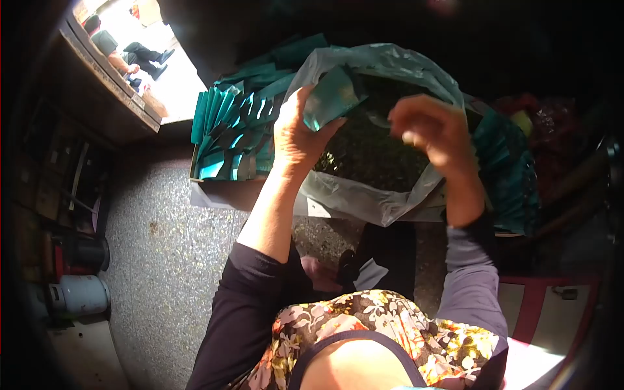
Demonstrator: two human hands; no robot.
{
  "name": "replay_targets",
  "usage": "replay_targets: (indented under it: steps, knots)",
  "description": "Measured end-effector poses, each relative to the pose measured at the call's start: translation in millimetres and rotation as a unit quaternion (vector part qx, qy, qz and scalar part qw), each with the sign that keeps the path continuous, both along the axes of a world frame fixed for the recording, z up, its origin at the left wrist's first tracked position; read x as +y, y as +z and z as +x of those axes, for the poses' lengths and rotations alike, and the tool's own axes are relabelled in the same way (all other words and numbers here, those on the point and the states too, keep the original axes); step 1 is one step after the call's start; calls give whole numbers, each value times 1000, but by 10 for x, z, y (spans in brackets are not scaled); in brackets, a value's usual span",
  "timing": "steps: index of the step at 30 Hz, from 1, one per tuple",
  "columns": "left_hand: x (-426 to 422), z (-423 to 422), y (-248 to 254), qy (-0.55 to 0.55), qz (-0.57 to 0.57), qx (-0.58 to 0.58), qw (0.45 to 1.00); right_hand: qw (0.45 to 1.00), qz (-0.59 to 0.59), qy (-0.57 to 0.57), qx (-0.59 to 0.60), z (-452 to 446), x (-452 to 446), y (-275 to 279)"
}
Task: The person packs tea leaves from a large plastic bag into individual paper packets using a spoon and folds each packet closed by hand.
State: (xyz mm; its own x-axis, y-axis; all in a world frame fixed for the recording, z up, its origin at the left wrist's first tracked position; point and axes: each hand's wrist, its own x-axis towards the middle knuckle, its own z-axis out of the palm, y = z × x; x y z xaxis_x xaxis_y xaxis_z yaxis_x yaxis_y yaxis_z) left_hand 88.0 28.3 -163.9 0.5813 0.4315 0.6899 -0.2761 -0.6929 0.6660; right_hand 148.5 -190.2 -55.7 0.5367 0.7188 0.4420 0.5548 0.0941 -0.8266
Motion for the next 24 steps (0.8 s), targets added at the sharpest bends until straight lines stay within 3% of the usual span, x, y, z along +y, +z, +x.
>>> replay_targets:
  steps: [1, 2, 4, 5, 6, 10, 15, 17, 20, 24]
  knots:
    - [2, -3, 9, -9, -13, -5, 1000, 991, 75, 105, 25, -252, 13, 165]
    - [2, 13, 15, -13, -10, -8, 1000, 955, 223, 193, -29, -418, 119, 198]
    - [-1, 19, -24, -16, -20, -9, 1000, 891, 342, 293, -58, -696, 250, 415]
    - [-14, 5, -85, -56, -90, -38, 994, 892, 344, 289, -54, -683, 236, 359]
    - [-22, 53, -81, -34, -18, -92, 995, 893, 348, 283, -47, -701, 226, 352]
    - [-33, -57, 60, 9, 23, 31, 999, 896, 357, 264, -28, -783, 223, 361]
    - [-36, -62, 73, 27, 52, 11, 998, 893, 368, 257, -14, -837, 288, 419]
    - [-11, -38, 10, -23, -17, 23, 999, 894, 371, 250, 0, -870, 302, 407]
    - [-40, -47, 56, 11, 45, 1, 999, 889, 379, 256, 8, -879, 381, 441]
    - [-50, -46, 51, 12, 40, -2, 999, 886, 385, 258, 27, -926, 453, 454]
